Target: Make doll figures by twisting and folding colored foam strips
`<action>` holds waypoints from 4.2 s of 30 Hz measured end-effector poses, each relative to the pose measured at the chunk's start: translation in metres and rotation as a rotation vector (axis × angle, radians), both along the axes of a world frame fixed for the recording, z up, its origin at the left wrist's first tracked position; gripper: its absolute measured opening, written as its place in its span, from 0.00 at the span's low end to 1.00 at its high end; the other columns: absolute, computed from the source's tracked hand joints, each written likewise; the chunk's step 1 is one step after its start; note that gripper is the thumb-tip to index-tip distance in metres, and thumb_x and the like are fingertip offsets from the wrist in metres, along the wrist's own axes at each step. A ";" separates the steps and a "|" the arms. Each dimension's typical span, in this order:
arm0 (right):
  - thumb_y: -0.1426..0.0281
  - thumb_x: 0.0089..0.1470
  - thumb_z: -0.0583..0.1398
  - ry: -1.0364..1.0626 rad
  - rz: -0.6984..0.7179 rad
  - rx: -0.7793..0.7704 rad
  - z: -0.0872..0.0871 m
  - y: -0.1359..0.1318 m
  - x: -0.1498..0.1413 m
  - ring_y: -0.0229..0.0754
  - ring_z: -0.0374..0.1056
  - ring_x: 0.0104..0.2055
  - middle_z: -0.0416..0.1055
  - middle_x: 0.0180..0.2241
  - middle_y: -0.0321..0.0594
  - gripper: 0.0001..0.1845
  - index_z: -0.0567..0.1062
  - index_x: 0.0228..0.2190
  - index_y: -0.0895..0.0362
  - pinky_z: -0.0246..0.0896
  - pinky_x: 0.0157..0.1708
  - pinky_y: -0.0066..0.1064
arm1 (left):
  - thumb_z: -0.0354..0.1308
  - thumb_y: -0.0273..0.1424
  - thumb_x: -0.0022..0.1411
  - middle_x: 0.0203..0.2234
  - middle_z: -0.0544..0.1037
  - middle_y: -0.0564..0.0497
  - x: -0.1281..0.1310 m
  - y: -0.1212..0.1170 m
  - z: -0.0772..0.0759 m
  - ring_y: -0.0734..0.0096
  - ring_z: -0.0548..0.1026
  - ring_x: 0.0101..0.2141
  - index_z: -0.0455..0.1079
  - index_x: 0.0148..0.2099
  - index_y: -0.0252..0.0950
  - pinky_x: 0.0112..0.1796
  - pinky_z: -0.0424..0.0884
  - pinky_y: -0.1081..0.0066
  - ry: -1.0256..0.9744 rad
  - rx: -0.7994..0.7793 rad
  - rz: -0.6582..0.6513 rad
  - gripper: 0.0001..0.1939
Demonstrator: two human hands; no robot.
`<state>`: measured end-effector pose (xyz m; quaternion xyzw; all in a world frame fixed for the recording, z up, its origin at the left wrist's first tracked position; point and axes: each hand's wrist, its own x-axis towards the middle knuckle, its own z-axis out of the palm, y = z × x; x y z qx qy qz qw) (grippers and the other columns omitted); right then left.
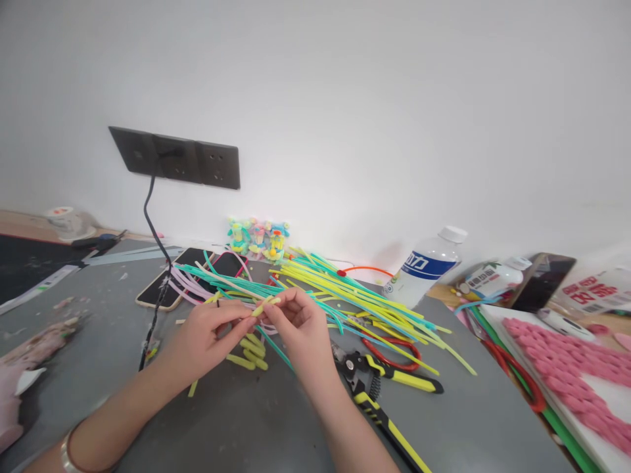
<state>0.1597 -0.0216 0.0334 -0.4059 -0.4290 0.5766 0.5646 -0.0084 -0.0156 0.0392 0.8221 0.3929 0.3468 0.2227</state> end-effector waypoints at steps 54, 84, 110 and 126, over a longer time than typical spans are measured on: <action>0.60 0.48 0.69 -0.161 0.085 0.093 0.004 0.003 0.008 0.35 0.64 0.27 0.68 0.25 0.33 0.15 0.73 0.29 0.56 0.61 0.29 0.27 | 0.55 0.37 0.64 0.27 0.66 0.54 -0.003 0.001 0.002 0.74 0.64 0.29 0.64 0.27 0.35 0.27 0.60 0.76 -0.233 -0.631 -0.136 0.14; 0.58 0.44 0.71 -0.092 0.314 -0.152 0.011 0.000 0.010 0.34 0.62 0.26 0.67 0.23 0.33 0.19 0.73 0.26 0.58 0.58 0.27 0.26 | 0.59 0.34 0.60 0.22 0.66 0.57 -0.004 0.005 0.001 0.78 0.60 0.23 0.69 0.27 0.34 0.25 0.55 0.76 -0.317 -0.646 -0.160 0.12; 0.64 0.57 0.64 -0.303 0.303 0.222 0.009 -0.001 0.014 0.38 0.65 0.31 0.69 0.28 0.35 0.10 0.73 0.29 0.56 0.60 0.34 0.30 | 0.66 0.40 0.56 0.22 0.70 0.56 -0.006 0.005 0.003 0.80 0.67 0.21 0.72 0.30 0.33 0.23 0.67 0.78 -0.645 -1.068 -0.235 0.15; 0.75 0.59 0.58 -0.601 0.066 0.668 0.009 -0.008 0.007 0.40 0.65 0.33 0.69 0.30 0.38 0.06 0.72 0.31 0.53 0.61 0.32 0.31 | 0.70 0.35 0.53 0.16 0.66 0.59 -0.005 0.004 0.004 0.84 0.63 0.16 0.69 0.29 0.33 0.19 0.69 0.82 -0.789 -1.225 -0.266 0.14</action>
